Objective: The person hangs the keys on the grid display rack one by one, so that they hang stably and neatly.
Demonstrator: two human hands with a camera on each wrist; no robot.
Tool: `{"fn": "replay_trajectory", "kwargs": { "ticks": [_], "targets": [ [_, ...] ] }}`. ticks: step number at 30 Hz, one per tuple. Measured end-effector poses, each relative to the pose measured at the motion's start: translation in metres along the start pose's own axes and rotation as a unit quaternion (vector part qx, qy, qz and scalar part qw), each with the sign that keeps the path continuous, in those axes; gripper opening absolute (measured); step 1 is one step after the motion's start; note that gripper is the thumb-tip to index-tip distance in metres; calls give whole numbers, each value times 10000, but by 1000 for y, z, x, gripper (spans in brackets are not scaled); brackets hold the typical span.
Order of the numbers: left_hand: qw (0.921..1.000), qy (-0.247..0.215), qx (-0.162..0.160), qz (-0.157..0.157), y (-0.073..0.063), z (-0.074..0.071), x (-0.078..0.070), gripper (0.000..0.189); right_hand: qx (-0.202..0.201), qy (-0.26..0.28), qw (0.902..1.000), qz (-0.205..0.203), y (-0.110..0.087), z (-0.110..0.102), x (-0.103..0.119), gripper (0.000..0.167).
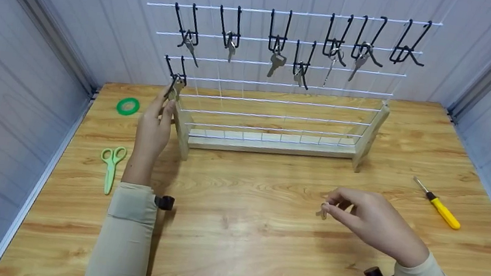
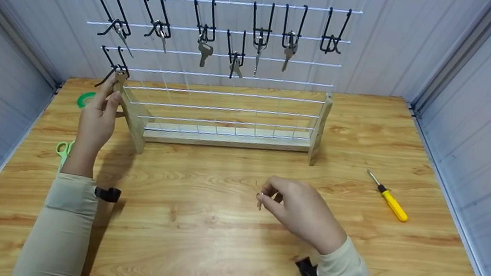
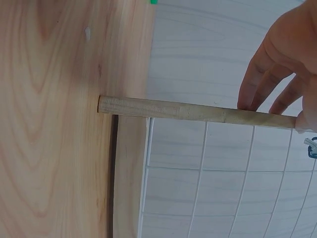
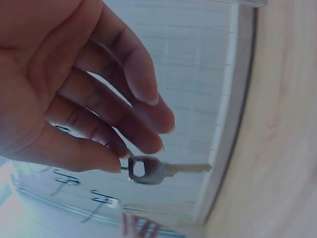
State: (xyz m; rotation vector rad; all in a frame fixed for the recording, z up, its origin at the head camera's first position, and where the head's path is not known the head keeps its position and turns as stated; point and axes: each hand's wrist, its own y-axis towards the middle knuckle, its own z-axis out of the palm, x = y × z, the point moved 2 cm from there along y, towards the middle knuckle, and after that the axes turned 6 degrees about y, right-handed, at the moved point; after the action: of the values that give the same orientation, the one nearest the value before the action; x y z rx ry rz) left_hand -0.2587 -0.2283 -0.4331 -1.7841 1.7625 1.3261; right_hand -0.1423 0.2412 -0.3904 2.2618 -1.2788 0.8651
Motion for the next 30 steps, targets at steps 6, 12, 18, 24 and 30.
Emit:
{"fn": "replay_trajectory", "kwargs": {
  "ticks": [6,12,18,24,30],
  "targets": [
    [10000,69,21,-2,1,0,1,48,-124,281,9994,-127,-10,-22,12,10],
    [9999,109,24,-35,1,0,1,48,-63,777,9970,-4,-16,-37,18,12],
    [9997,20,136,-200,0,-1,1,50,84,1433,9894,-230,-17,-45,18,16],
    [9998,-36,118,-178,0,0,1,48,-160,1407,9895,-298,-16,-53,19,25],
    [9998,4,103,-171,-2,0,0,48,-620,1215,9894,-501,-10,-62,21,30]
  ]
}}
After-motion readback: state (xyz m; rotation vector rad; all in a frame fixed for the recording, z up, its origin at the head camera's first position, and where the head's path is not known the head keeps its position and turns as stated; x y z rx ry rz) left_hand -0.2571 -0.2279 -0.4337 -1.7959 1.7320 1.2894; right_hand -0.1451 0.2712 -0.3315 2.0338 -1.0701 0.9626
